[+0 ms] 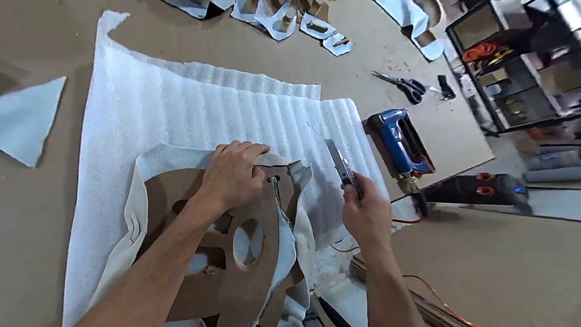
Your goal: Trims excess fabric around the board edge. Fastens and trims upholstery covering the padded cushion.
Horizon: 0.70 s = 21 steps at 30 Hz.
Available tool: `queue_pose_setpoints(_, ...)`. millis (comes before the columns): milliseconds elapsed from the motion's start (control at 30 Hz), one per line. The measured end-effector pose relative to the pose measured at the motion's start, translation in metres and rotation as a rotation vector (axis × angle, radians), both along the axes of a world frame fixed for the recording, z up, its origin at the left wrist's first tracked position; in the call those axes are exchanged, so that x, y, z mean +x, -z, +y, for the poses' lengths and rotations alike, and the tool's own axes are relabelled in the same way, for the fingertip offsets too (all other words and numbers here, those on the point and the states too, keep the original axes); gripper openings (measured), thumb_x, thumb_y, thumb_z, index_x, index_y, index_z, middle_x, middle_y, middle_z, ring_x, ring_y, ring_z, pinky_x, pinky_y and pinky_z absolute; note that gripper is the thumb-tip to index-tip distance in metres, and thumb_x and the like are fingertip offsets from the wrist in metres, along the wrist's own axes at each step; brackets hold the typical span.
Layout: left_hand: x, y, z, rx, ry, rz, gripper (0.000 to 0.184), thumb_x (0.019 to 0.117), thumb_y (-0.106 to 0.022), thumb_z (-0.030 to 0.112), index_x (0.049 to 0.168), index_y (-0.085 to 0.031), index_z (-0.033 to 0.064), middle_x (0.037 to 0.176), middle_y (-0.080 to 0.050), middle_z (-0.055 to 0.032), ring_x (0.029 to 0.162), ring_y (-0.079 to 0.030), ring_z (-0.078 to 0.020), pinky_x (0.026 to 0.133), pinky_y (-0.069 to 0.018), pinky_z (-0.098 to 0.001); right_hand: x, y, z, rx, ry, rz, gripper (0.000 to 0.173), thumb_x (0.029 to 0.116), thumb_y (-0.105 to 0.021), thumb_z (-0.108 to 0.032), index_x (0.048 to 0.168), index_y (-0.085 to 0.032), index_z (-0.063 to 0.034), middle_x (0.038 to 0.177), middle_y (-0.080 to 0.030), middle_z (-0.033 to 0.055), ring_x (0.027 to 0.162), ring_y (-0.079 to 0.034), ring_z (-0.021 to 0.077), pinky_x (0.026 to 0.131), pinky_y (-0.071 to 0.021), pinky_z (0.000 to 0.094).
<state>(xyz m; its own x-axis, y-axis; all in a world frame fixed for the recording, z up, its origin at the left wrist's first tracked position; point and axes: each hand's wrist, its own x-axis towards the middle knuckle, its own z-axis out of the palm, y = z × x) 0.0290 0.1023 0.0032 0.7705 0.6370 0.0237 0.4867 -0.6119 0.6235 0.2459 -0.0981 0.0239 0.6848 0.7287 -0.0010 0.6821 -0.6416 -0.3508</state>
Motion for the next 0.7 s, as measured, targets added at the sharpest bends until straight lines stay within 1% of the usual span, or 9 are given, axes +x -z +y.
queue_pose_setpoints(100, -0.001, -0.022, -0.007, -0.005, 0.019, -0.019, 0.044, 0.0916, -0.052, 0.015, 0.133, -0.068, 0.0148, 0.118, -0.071, -0.0043, 0.109, -0.065, -0.0245, 0.095, -0.0485, -0.0518, 0.005, 0.003, 0.01, 0.043, -0.1, -0.048, 0.038, 0.0998, -0.059, -0.02, 0.134, -0.065, -0.0048, 0.134, -0.061, 0.0246, 0.12, -0.059, 0.047, 0.094, -0.0483, 0.0673)
queue_pose_setpoints(133, 0.0, -0.028, -0.009, 0.031, 0.015, -0.035, 0.042, 0.0931, -0.052, 0.015, 0.132, -0.068, 0.0146, 0.117, -0.072, -0.0033, 0.108, -0.065, -0.0232, 0.094, -0.0491, -0.0512, 0.001, 0.0, 0.013, 0.146, -0.126, 0.009, 0.04, 0.1002, -0.056, -0.026, 0.134, -0.065, -0.0053, 0.136, -0.06, 0.0205, 0.121, -0.059, 0.0396, 0.095, -0.0506, 0.0597)
queue_pose_setpoints(200, 0.0, -0.039, -0.013, 0.083, -0.008, -0.066, 0.041, 0.0948, -0.051, 0.017, 0.132, -0.069, 0.0159, 0.115, -0.072, -0.0005, 0.106, -0.065, -0.0195, 0.094, -0.0499, -0.0485, -0.019, -0.008, 0.018, 0.362, -0.126, 0.498, 0.047, 0.1031, -0.049, -0.043, 0.132, -0.064, -0.0098, 0.122, -0.066, 0.0035, 0.106, -0.066, 0.0145, 0.087, -0.0585, 0.0375)
queue_pose_setpoints(267, 0.0, -0.052, -0.019, 0.089, -0.023, -0.083, 0.041, 0.0967, -0.051, 0.018, 0.133, -0.068, 0.0166, 0.119, -0.071, 0.0008, 0.109, -0.064, -0.0176, 0.095, -0.0491, -0.0467, -0.037, -0.012, 0.02, 0.488, -0.016, 1.232, 0.045, 0.0928, -0.063, -0.056, 0.115, -0.069, -0.0178, 0.103, -0.074, -0.003, 0.096, -0.07, 0.0062, 0.086, -0.0595, 0.0293)
queue_pose_setpoints(300, 0.001, -0.058, -0.023, 0.094, -0.031, -0.095, 0.04, 0.0971, -0.051, 0.02, 0.134, -0.068, 0.0164, 0.121, -0.07, 0.0012, 0.111, -0.064, -0.0171, 0.096, -0.0488, -0.0459, -0.042, -0.012, 0.022, 0.538, 0.03, 1.46, 0.039, 0.086, -0.073, -0.053, 0.105, -0.071, -0.0194, 0.095, -0.075, -0.0028, 0.09, -0.071, 0.0045, 0.082, -0.0604, 0.0265)
queue_pose_setpoints(367, 0.003, -0.067, -0.029, 0.111, -0.059, -0.13, 0.04, 0.0975, -0.052, 0.021, 0.134, -0.067, 0.0166, 0.124, -0.069, 0.0029, 0.113, -0.063, -0.0151, 0.098, -0.0488, -0.0437, -0.041, -0.004, 0.025, 0.726, -0.048, 1.745, 0.024, 0.0848, -0.08, -0.037, 0.1, -0.077, -0.0191, 0.092, -0.077, -0.0016, 0.087, -0.073, 0.0038, 0.081, -0.0617, 0.0252)
queue_pose_setpoints(433, 0.007, -0.074, -0.033, 0.138, -0.081, -0.169, 0.041, 0.0971, -0.052, 0.022, 0.135, -0.067, 0.017, 0.126, -0.069, 0.0037, 0.114, -0.062, -0.0146, 0.098, -0.0486, -0.0433, -0.036, 0.005, 0.027, 0.881, -0.203, 1.842, 0.016, 0.0889, -0.074, -0.03, 0.098, -0.082, -0.0196, 0.091, -0.079, -0.004, 0.085, -0.073, 0.0011, 0.08, -0.0612, 0.0217)
queue_pose_setpoints(600, 0.009, -0.082, -0.046, 0.133, -0.148, -0.242, 0.041, 0.0968, -0.055, 0.02, 0.136, -0.065, 0.0173, 0.126, -0.068, 0.0046, 0.115, -0.061, -0.0144, 0.099, -0.0476, -0.0423, -0.037, 0.01, 0.032, 0.993, -0.576, 1.99, 0.022, 0.0963, -0.061, -0.021, 0.102, -0.081, -0.0157, 0.097, -0.079, -0.0058, 0.092, -0.073, -0.0017, 0.084, -0.0577, 0.0163)
queue_pose_setpoints(700, 0.006, -0.089, -0.046, 0.07, -0.166, -0.253, 0.04, 0.0973, -0.057, 0.02, 0.136, -0.066, 0.0194, 0.126, -0.068, 0.0061, 0.115, -0.06, -0.0135, 0.098, -0.0479, -0.0426, -0.042, 0.004, 0.035, 1.02, -0.633, 1.968, 0.024, 0.0971, -0.058, -0.02, 0.102, -0.081, -0.0151, 0.097, -0.079, -0.0064, 0.093, -0.072, -0.0031, 0.084, -0.0568, 0.015)
